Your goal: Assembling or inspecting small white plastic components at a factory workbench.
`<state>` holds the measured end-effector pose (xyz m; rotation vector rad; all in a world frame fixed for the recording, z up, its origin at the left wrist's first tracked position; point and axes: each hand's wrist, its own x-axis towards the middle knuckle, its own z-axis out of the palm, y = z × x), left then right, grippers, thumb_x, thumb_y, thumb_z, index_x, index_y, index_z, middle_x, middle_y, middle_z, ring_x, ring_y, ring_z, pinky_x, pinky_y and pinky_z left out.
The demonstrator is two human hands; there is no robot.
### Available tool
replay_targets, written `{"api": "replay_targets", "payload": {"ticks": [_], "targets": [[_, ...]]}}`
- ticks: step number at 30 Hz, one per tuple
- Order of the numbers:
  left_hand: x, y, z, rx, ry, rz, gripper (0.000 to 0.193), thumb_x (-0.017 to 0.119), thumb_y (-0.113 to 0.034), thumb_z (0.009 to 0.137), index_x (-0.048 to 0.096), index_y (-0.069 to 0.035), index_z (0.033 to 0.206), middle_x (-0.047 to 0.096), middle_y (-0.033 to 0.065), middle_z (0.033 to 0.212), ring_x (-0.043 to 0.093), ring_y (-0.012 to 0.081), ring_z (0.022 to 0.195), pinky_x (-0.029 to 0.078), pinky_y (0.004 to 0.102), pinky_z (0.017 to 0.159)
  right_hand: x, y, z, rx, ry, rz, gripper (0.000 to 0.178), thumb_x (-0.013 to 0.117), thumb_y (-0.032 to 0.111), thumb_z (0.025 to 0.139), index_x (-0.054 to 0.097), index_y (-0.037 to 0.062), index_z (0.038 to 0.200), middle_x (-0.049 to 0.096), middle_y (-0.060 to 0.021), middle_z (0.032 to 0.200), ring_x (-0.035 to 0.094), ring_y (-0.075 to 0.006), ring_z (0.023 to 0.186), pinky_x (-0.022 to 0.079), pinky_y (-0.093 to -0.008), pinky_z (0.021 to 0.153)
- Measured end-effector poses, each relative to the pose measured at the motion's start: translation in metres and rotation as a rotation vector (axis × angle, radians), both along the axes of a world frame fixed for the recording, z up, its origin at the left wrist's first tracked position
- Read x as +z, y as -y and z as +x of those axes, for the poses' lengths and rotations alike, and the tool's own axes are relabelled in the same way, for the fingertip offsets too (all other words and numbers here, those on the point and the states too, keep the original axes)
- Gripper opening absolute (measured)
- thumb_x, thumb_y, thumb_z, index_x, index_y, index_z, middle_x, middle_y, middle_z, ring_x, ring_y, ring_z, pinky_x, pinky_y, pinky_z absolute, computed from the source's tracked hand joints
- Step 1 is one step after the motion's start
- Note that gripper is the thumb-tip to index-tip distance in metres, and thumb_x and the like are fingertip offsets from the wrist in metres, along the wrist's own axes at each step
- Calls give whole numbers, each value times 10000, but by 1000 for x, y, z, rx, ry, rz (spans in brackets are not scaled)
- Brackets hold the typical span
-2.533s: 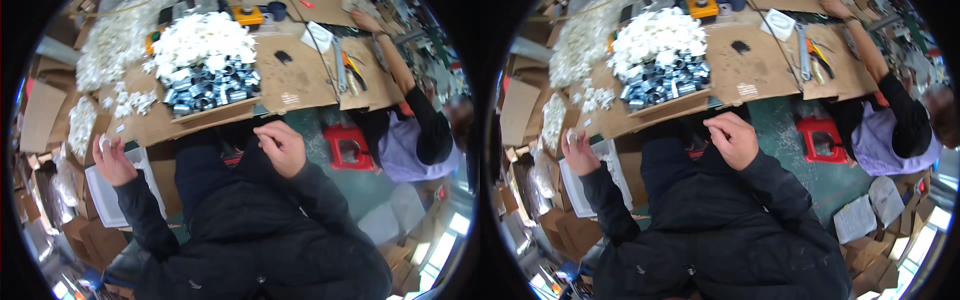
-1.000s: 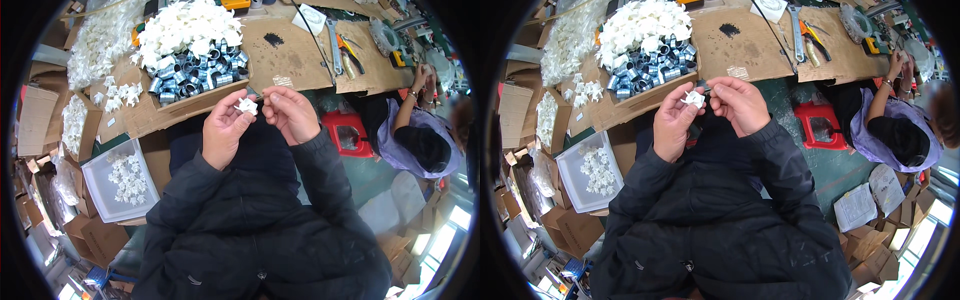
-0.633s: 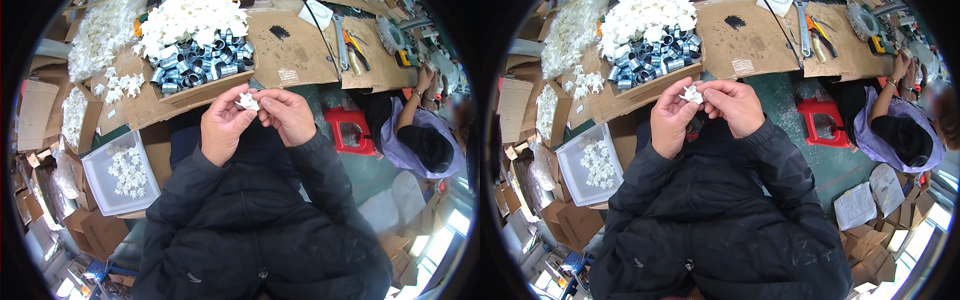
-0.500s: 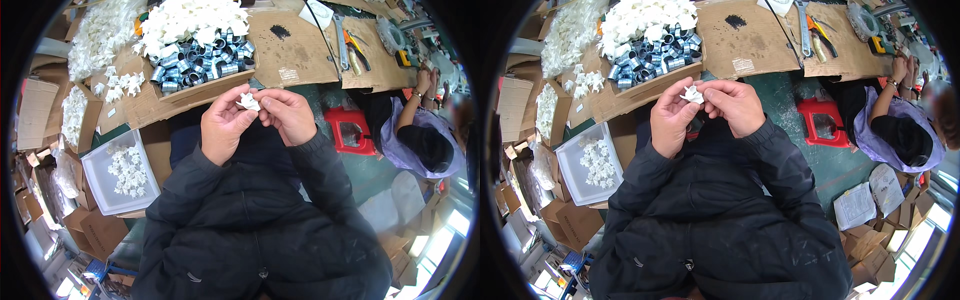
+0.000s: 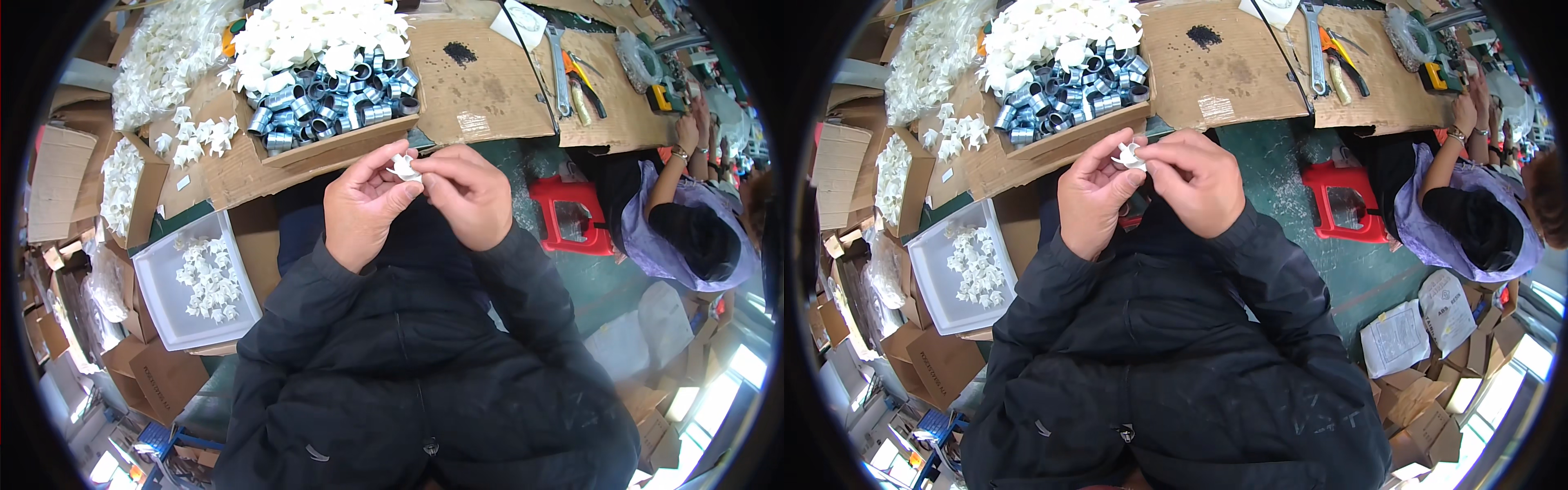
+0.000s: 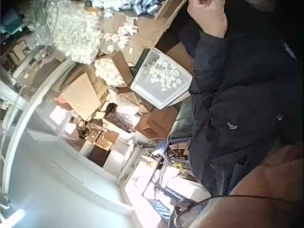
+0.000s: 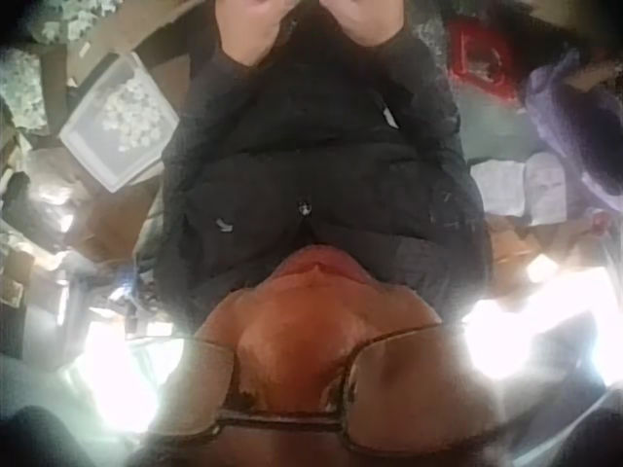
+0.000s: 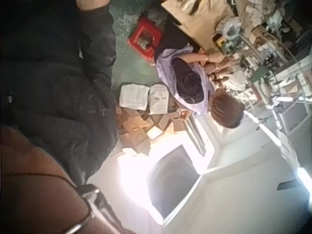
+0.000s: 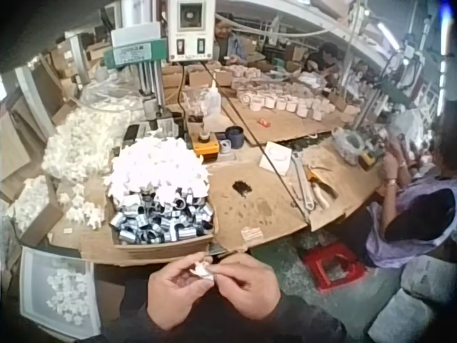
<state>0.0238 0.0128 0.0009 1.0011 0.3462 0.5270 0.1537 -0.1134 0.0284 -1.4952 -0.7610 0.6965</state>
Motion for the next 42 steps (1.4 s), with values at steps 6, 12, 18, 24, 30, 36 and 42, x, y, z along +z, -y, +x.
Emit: {"api": "replay_targets", "payload": {"ticks": [6, 12, 18, 24, 30, 36, 42], "targets": [[2, -1, -1, 8, -16, 65, 510, 768, 52, 936, 588, 67, 1414, 646, 176, 1382, 671, 191, 1158, 572, 334, 1023, -4, 2, 2, 32, 500, 71, 178, 665, -1, 992, 760, -25, 1140, 713, -81, 1040, 694, -120, 830, 583, -268, 715], [-7, -14, -7, 53, 114, 397, 466, 739, 92, 930, 641, 7, 1377, 608, 226, 1467, 639, 252, 1277, 561, 365, 1037, -4, -6, -8, 47, -472, 154, 166, 619, -13, 1020, 737, -50, 1129, 702, -90, 1026, 699, -134, 843, 603, -266, 738], [7, -31, -31, 109, -114, 867, 422, 829, 8, 810, 743, -4, 1223, 735, 188, 1295, 717, 301, 1198, 564, 374, 1023, 5, -20, -19, 71, 550, 6, 168, 683, -47, 921, 747, -23, 1074, 720, -141, 974, 706, -237, 833, 555, -328, 738], [-21, -38, -102, 245, -320, 419, 421, 745, 4, 923, 674, -22, 1338, 718, 107, 1236, 706, 168, 1081, 576, 299, 907, -14, -10, -32, 112, 373, -14, 218, 622, -77, 984, 745, -27, 1157, 689, -123, 1043, 671, -147, 790, 539, -257, 706], [-101, -120, -264, 893, -875, 506, 412, 736, -159, 945, 669, -45, 1336, 779, 101, 1091, 734, 174, 967, 572, 311, 835, -30, -12, -22, 138, 301, -31, 214, 611, -73, 990, 735, -31, 1159, 680, -117, 1051, 664, -139, 799, 536, -252, 708], [-106, -154, -355, 1036, -1382, 798, 562, 774, -106, 893, 601, -45, 1424, 616, 158, 1359, 707, 223, 932, 588, 358, 809, -31, -26, -30, 168, 234, -15, 206, 622, -73, 983, 749, -24, 1138, 686, -116, 1044, 669, -134, 785, 530, -245, 675], [-24, -150, -224, 932, -847, 969, 493, 724, -2, 894, 636, -52, 1376, 639, 136, 1333, 687, 218, 989, 572, 313, 810, -25, -13, -29, 113, 277, -36, 211, 632, -81, 972, 750, -25, 1138, 694, -122, 1025, 681, -144, 781, 539, -257, 688]]}}
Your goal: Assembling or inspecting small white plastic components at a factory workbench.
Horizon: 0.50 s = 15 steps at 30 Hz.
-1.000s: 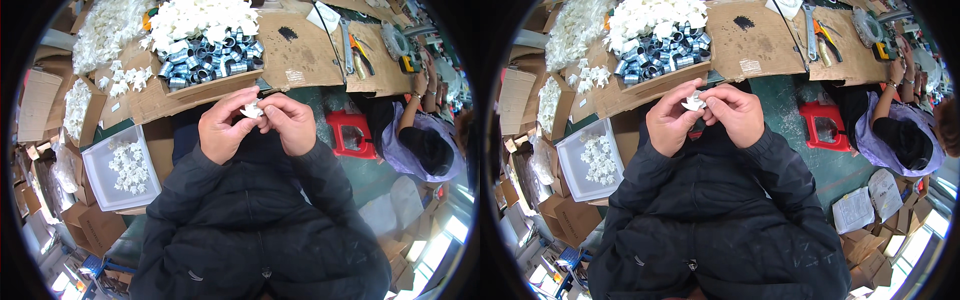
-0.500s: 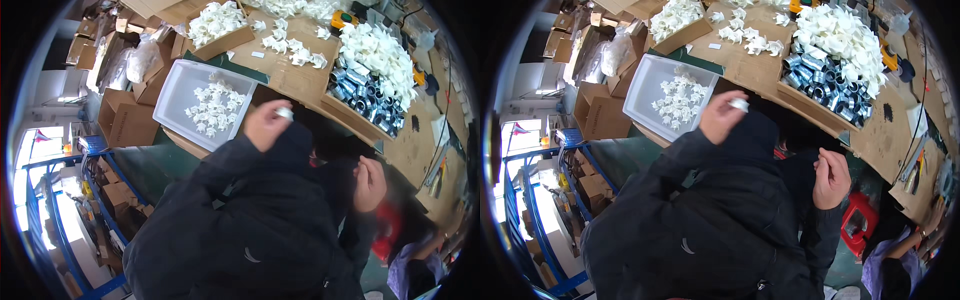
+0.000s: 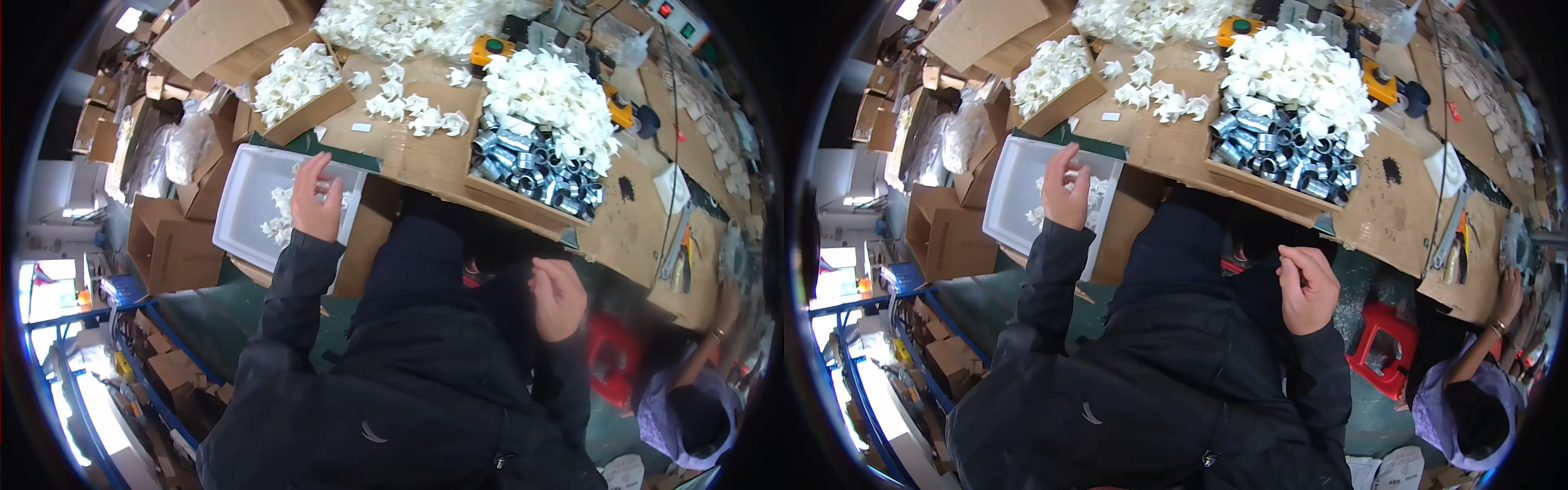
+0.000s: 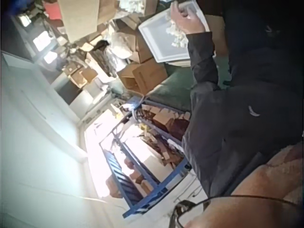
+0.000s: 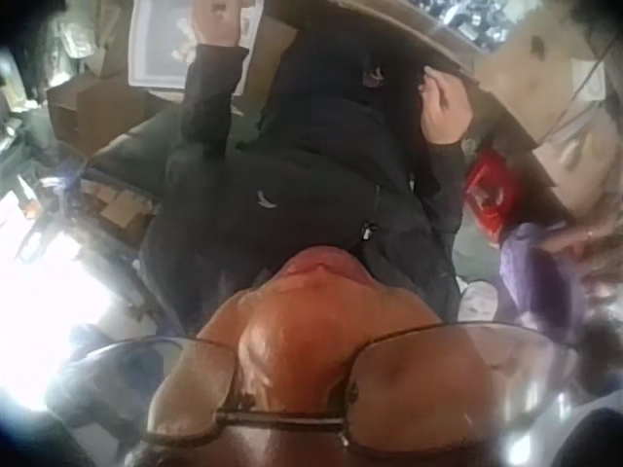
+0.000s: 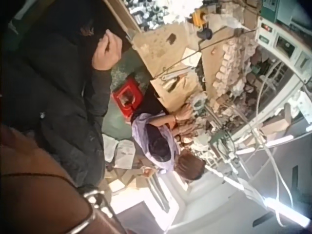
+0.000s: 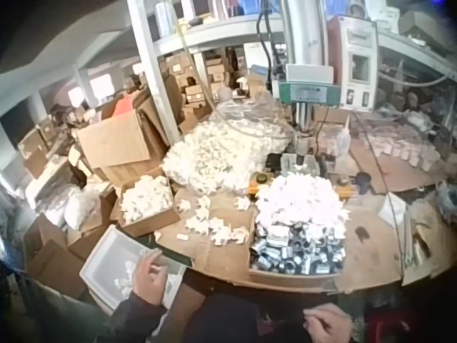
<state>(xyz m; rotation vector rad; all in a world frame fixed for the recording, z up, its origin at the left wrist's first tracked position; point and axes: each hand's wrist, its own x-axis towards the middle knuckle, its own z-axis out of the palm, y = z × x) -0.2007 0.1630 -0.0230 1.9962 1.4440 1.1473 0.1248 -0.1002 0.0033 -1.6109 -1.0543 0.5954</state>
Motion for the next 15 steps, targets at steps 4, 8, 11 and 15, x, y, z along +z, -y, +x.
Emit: {"api": "replay_targets", "payload": {"ticks": [4, 8, 11, 15], "targets": [[18, -43, 49, -155, -262, 341, 446, 699, -73, 937, 631, -44, 1377, 643, 179, 1374, 630, 352, 1186, 527, 427, 972, 20, 4, 3, -44, 107, 22, 204, 641, -82, 960, 756, -23, 1118, 699, -116, 985, 683, -153, 752, 541, -269, 670], [1, -112, 55, -141, -544, 409, 386, 630, -192, 996, 655, -52, 1355, 667, 178, 1371, 598, 384, 1286, 438, 486, 1118, 33, 12, 18, -107, 159, 64, 203, 669, -83, 932, 765, -12, 1097, 707, -114, 953, 691, -174, 738, 542, -289, 656], [-15, -138, 46, -176, -657, 401, 361, 622, -175, 1002, 677, -79, 1346, 695, 153, 1334, 620, 360, 1251, 460, 466, 1102, 34, 21, 38, -173, 239, 101, 221, 698, -82, 893, 767, -10, 1090, 724, -130, 942, 709, -244, 784, 558, -314, 706], [-16, -138, 59, -183, -618, 307, 358, 630, -142, 1002, 677, -105, 1355, 698, 137, 1323, 631, 350, 1225, 479, 453, 1071, 37, 34, 67, -327, 274, 112, 197, 711, -58, 887, 773, -1, 1065, 732, -135, 935, 719, -271, 823, 562, -337, 734]]}}
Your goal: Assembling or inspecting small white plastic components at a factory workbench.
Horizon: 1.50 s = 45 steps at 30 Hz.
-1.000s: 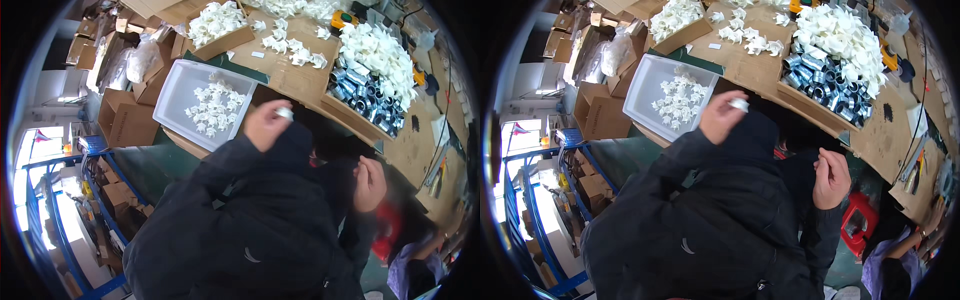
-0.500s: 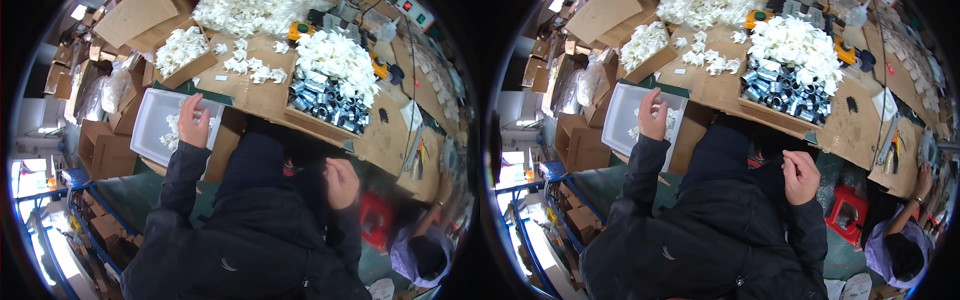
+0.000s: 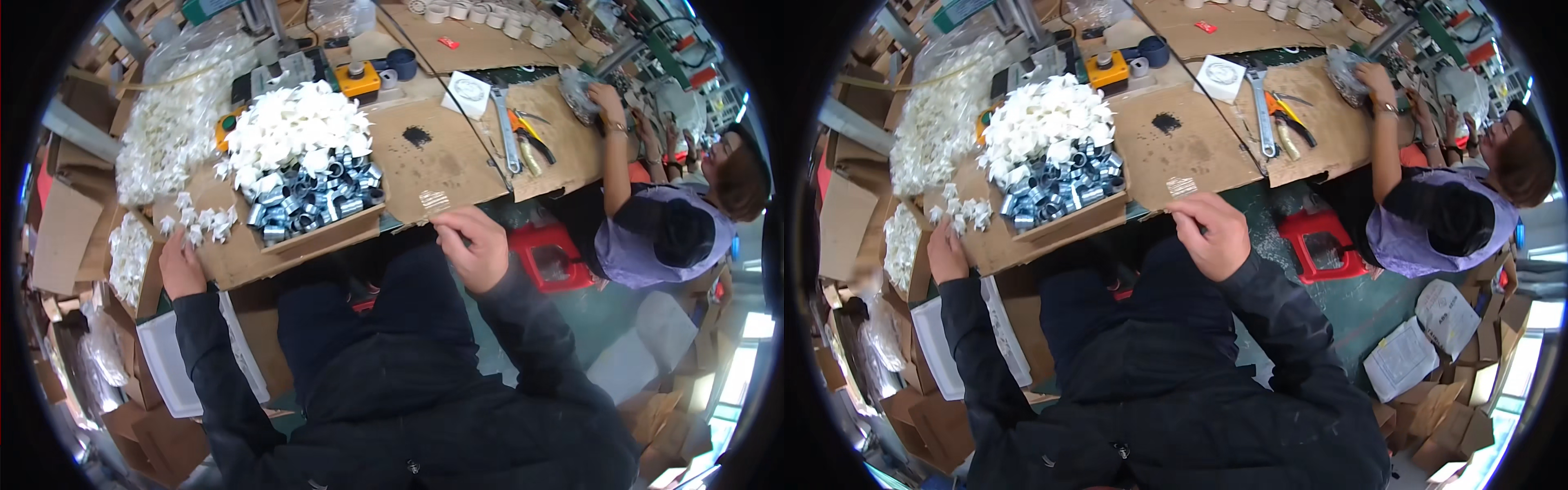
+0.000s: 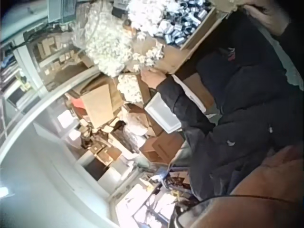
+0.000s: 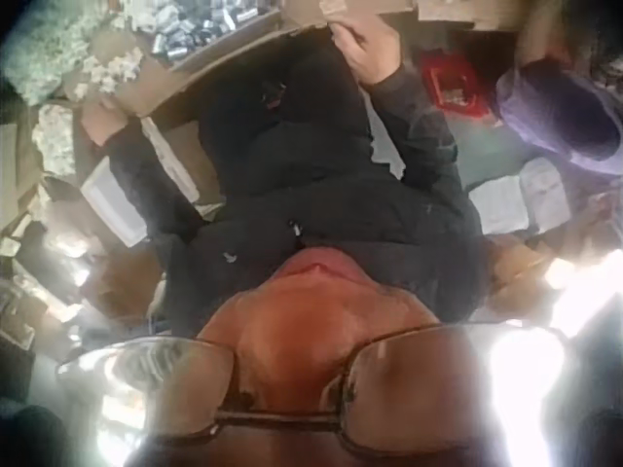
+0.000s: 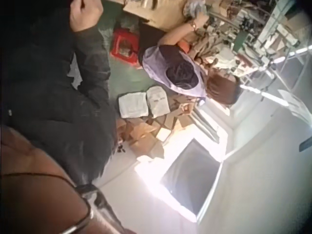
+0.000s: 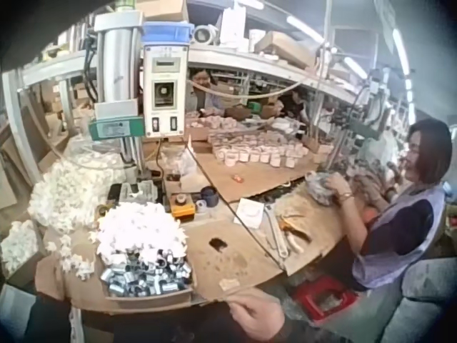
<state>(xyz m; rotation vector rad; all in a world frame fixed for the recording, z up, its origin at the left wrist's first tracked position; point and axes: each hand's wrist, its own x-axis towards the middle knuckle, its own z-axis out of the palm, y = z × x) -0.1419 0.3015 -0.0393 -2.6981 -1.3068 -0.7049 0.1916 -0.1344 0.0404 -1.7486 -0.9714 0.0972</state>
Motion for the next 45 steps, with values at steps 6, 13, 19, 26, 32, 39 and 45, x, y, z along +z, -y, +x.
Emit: {"api": "replay_targets", "payload": {"ticks": [6, 13, 19, 26, 32, 39, 45], "targets": [[0, 5, 12, 48, 24, 6, 384, 624, -122, 1007, 644, -96, 1390, 673, 154, 1291, 618, 359, 1210, 481, 459, 1051, -3, -10, 46, -84, 3, -45, 151, 694, 2, 924, 768, 1, 1056, 710, -127, 897, 680, -232, 751, 511, -318, 654], [4, 12, 11, 15, 116, 93, 432, 574, -73, 1018, 600, -55, 1449, 585, 218, 1301, 568, 403, 1228, 457, 464, 1071, -33, -45, 77, -86, 162, -30, 151, 675, 39, 924, 767, 16, 1041, 682, -140, 889, 672, -308, 771, 533, -365, 703], [18, 18, 5, 23, 606, -177, 402, 561, -84, 1057, 582, 0, 1450, 638, 170, 1284, 673, 273, 1048, 552, 383, 929, -9, -41, 74, -100, 83, 14, 159, 680, 44, 939, 770, 15, 1066, 709, -116, 921, 688, -243, 776, 535, -333, 698], [52, 74, 2, -79, 1124, -582, 365, 593, -126, 1085, 569, 41, 1409, 662, 111, 1137, 606, 116, 914, 520, 259, 784, 22, -30, 161, -262, 124, -70, 194, 678, 102, 951, 784, 34, 1098, 724, -135, 969, 696, -219, 807, 549, -312, 742], [64, 143, 19, -318, 1381, -974, 378, 592, -98, 1090, 524, 24, 1441, 611, 101, 1247, 594, 137, 941, 497, 253, 757, 3, -47, 232, -279, 277, -248, 255, 631, 160, 960, 782, 54, 1138, 741, -200, 1093, 721, -352, 974, 569, -415, 892], [54, 212, 45, -358, 1439, -1251, 447, 666, -191, 1059, 487, -55, 1445, 643, 124, 1210, 557, 119, 786, 465, 263, 640, -9, -57, 249, -294, 401, -411, 238, 611, 154, 956, 788, 63, 1088, 738, -200, 1121, 705, -374, 1039, 560, -440, 949], [41, 247, 63, -432, 1281, -1441, 294, 628, -159, 1081, 583, -57, 1353, 677, 198, 1315, 676, 164, 867, 560, 244, 702, -7, -60, 250, -293, 497, -533, 217, 617, 189, 985, 785, 96, 1085, 729, -174, 1118, 697, -380, 1048, 561, -456, 934]]}}
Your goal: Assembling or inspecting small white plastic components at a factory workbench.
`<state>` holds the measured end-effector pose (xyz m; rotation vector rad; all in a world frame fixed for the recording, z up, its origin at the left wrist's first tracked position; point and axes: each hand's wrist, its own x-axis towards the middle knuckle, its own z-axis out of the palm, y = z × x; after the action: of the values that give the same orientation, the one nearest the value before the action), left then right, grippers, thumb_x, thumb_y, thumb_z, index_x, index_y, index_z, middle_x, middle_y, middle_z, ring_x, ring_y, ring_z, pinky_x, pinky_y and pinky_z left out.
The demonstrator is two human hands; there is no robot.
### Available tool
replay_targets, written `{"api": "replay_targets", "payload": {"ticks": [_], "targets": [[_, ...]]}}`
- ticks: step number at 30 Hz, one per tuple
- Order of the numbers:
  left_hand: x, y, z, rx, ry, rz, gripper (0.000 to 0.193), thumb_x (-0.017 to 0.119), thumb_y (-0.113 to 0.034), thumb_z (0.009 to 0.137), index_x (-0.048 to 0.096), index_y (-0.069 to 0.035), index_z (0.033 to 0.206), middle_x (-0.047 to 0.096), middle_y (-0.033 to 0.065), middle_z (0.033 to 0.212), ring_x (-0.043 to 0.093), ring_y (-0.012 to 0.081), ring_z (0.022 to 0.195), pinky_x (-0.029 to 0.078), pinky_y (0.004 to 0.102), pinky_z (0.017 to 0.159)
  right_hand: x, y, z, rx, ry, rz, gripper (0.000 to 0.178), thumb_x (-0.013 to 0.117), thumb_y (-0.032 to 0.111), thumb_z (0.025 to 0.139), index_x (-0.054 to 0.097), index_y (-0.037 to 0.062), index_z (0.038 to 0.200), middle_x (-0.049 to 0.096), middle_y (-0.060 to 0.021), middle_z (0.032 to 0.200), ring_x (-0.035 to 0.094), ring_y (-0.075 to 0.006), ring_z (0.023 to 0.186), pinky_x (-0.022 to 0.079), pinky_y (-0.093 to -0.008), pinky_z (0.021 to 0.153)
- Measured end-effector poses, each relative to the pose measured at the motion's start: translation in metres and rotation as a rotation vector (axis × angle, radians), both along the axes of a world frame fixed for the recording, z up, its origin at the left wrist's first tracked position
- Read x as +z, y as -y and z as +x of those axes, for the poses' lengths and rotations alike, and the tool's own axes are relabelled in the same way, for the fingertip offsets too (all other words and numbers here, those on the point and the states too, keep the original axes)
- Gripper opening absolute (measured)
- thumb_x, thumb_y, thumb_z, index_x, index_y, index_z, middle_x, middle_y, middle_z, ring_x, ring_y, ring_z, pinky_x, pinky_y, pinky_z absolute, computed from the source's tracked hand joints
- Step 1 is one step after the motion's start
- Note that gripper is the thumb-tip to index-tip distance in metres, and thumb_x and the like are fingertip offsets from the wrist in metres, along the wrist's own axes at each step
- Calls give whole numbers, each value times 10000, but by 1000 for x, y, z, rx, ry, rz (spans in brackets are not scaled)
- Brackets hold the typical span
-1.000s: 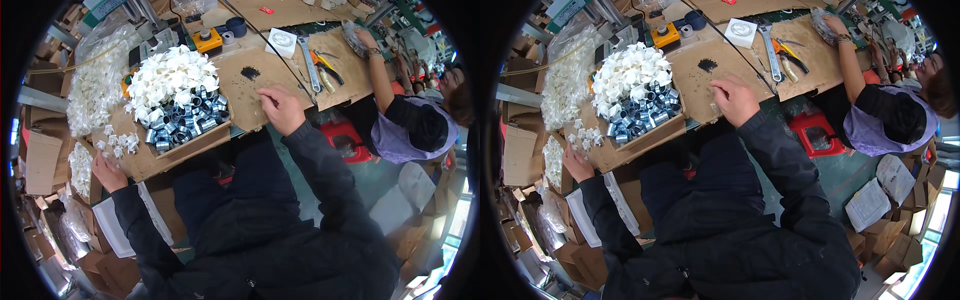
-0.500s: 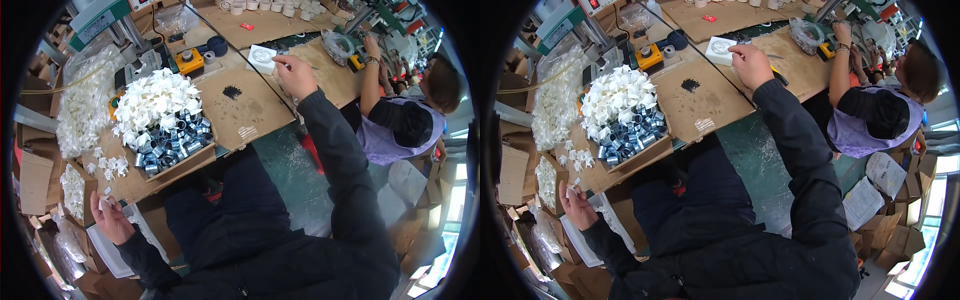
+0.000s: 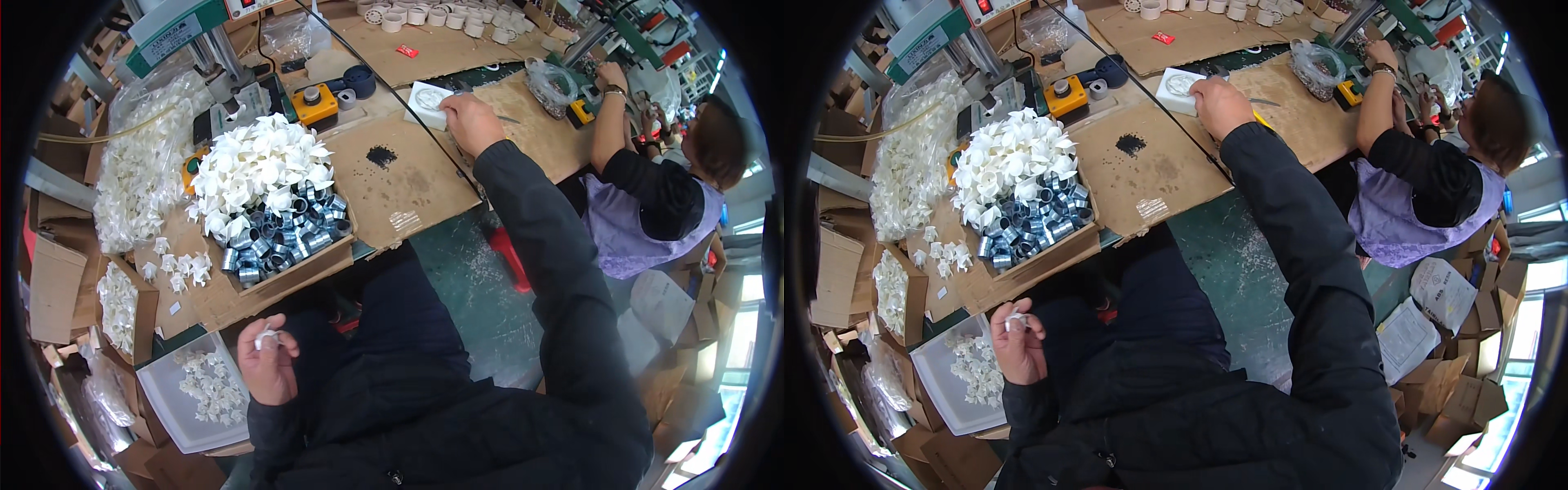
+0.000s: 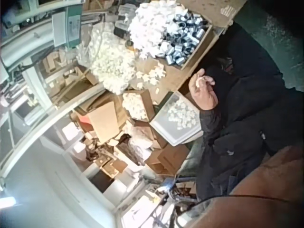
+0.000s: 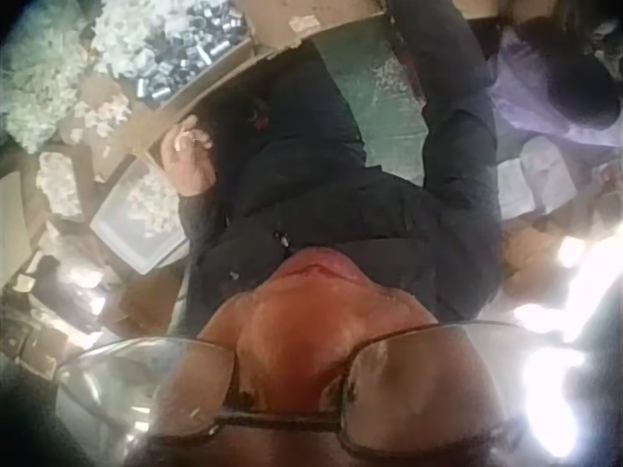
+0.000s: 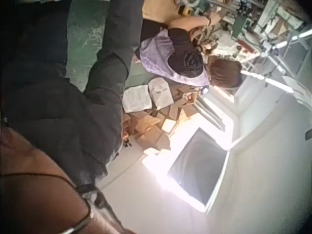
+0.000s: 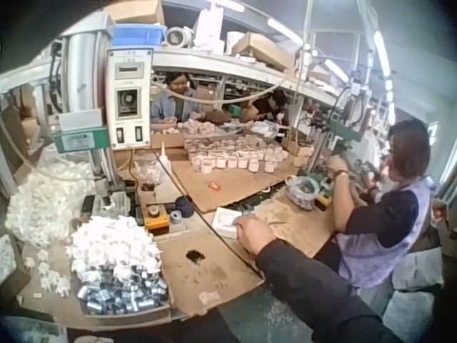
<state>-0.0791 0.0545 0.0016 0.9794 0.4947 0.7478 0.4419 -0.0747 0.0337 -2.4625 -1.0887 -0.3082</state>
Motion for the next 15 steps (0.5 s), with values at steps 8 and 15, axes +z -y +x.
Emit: {"api": "replay_targets", "payload": {"ticks": [8, 15], "targets": [[5, 20, 13, -160, 52, -266, 660, 658, 14, 996, 370, -21, 1588, 465, 243, 1578, 556, 335, 1408, 531, 368, 1148, 21, 25, -29, 97, -38, 252, 216, 636, 175, 973, 778, 59, 1085, 736, -194, 1034, 706, -383, 954, 565, -441, 863], [4, 26, 24, -182, -12, -289, 571, 533, -34, 1082, 321, -7, 1612, 457, 245, 1583, 550, 341, 1414, 513, 378, 1164, 32, 109, -142, 11, -686, 440, 217, 608, 123, 1050, 750, -16, 1137, 672, -33, 837, 660, -65, 742, 521, -243, 654]]}}
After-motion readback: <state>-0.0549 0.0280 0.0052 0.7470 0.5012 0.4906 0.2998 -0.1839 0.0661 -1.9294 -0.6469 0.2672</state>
